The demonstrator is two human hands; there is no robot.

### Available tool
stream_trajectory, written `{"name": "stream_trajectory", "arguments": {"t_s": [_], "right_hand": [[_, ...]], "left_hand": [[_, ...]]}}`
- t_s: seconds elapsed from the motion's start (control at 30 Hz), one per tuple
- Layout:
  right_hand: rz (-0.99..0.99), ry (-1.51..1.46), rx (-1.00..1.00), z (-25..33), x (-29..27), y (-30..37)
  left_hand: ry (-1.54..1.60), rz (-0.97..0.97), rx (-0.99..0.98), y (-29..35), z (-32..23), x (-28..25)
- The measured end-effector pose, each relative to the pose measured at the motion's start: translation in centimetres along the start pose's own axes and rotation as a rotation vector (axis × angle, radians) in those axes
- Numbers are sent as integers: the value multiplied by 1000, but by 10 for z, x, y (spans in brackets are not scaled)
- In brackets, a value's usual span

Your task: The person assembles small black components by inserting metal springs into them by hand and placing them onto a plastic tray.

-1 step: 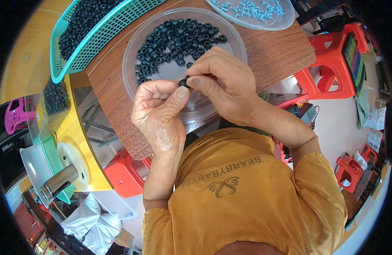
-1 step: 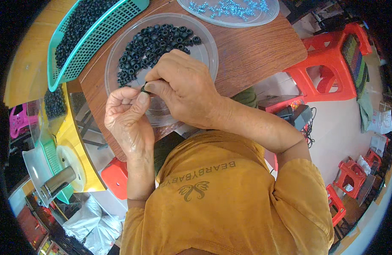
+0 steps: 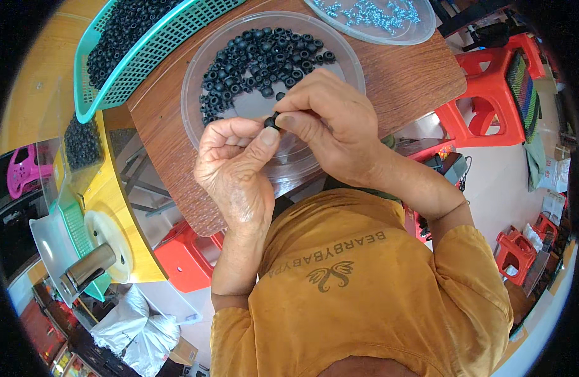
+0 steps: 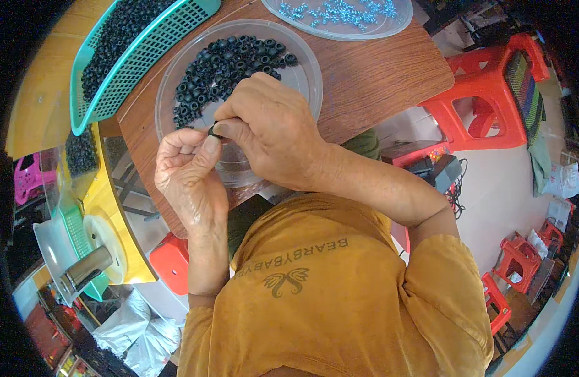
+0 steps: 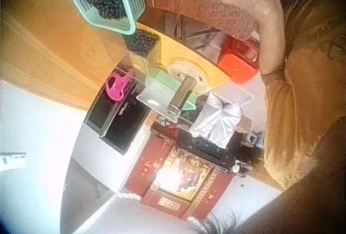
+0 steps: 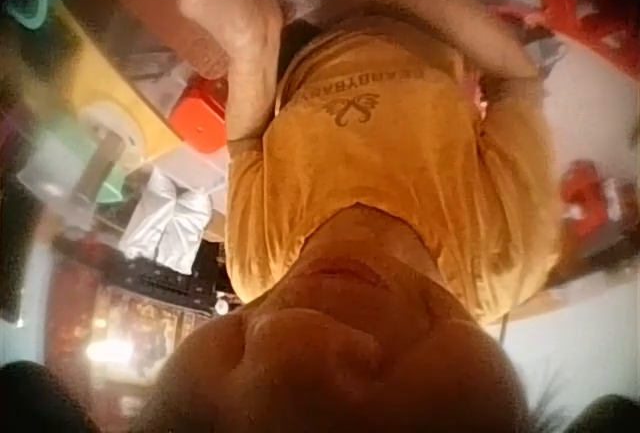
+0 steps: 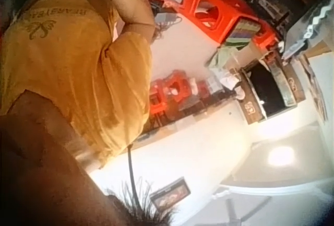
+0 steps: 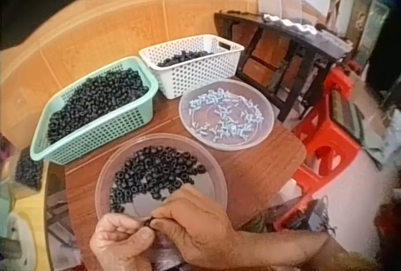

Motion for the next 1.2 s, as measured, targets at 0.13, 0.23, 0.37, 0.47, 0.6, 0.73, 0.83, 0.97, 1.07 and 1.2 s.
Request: {"name": "stream_trajectory", "arguments": {"t_s": [0.13, 0.23, 0.37, 0.47, 0.6, 0.73, 0.83, 0.97, 1.07, 1.2], "right_hand": [[-21, 170, -142, 2, 2, 3], [-51, 200, -191, 3, 6, 6], [-88, 272, -263, -2, 7, 8], [-60, 324, -298, 0, 5, 8], [-58, 319, -343, 0, 5, 8], [-56, 364, -403, 1, 9, 8], [-39, 391, -407, 5, 10, 8], [-13, 356, -427, -4, 3, 3], [65, 347, -355, -18, -12, -3], [-81, 434, -200, -32, -68, -48]], "left_hand": [[80, 3, -45, -3, 4, -3], [159, -5, -94, -5, 7, -5], [201, -21, -139, -4, 11, -2], [189, -36, -126, -3, 12, 1], [154, -53, -132, 0, 13, 3], [166, -63, -143, 1, 13, 5], [167, -65, -157, 3, 11, 5], [78, -38, -140, -4, 10, 7], [-115, 27, -129, -13, 7, 9], [-996, 293, 241, -27, -6, 5]]}}
Point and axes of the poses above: each hand's wrist, its own y-axis away from the middle knuckle, its own x-axis out of the palm, z = x × y, the point moved 3 cm from there along -y, towards the middle knuckle, and after that the axes turned 9 degrees about z, right-handed, at the moved point
